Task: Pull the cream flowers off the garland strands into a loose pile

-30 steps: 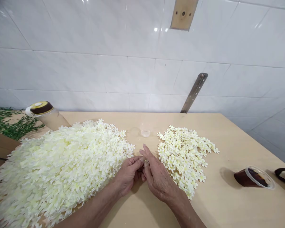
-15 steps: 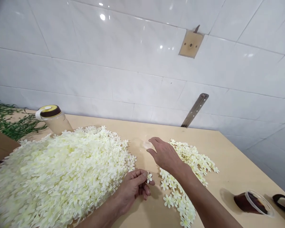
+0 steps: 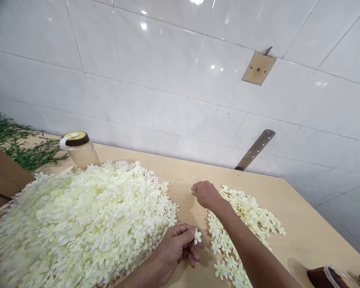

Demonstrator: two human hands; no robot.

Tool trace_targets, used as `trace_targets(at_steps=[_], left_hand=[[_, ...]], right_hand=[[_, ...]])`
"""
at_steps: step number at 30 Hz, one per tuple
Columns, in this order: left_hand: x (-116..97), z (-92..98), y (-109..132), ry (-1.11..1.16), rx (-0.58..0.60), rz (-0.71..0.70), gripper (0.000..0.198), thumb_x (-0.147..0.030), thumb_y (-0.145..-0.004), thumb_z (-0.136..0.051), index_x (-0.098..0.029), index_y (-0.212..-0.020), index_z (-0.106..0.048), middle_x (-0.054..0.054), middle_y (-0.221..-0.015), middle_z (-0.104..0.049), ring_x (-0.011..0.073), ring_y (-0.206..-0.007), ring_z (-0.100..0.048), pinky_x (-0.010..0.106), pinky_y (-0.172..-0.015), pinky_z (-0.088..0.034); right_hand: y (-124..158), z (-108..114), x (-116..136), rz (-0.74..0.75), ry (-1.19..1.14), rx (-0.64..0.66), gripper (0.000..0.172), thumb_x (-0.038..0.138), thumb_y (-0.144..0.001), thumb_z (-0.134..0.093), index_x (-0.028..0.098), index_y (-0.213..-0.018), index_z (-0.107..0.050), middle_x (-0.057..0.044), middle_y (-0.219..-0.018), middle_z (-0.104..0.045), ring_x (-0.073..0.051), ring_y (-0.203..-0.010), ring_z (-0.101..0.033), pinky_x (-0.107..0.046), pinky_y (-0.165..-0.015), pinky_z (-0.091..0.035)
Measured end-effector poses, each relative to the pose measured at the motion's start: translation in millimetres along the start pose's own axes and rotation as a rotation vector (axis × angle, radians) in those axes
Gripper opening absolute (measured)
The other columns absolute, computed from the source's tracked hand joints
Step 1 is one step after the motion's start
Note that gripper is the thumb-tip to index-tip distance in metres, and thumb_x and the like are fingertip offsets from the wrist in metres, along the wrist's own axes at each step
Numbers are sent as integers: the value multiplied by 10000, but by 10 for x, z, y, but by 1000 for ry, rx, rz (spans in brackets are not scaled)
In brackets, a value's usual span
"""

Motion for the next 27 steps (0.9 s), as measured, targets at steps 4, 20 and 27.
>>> trace_targets(at_steps=[4,20,27], left_hand=[[-19,-9,13,0,5,0,421,-504,-659,-729,-126,-764,-578,116,-753,-703,126,-463,-578,236,-430,-408],[4,0,-5,-5,15,-4,427,-514,-662,-736,-124,-734,-576,93,-731,-681,121,-462,-578,223,-418,-406],[-2,19,1,-13,15,-5,397,-480,-681,-729,-121,-731,-565,111,-734,-690,123,-465,-583,226,-425,-417]], right_hand=[[-17,-75,0,4,-12,34,255,197,-881,-499,176,-739,-710,-36,-636,-679,-156,-620,-629,-228,-581,-364],[75,-51,57,-63,-61,12,191,242,-865,-532,157,-854,-703,-103,-842,-728,-191,-685,-675,-257,-612,-416],[121,50,115,-53,-179,18,267,298,-920,-469,165,-966,-697,-39,-708,-719,-110,-454,-614,-217,-525,-431]])
Point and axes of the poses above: each hand's wrist, its own y-axis away from the middle knuckle, its own z-axis out of the back of the hand, x = y × z, the point moved 2 cm from there along -y, towards the middle knuckle
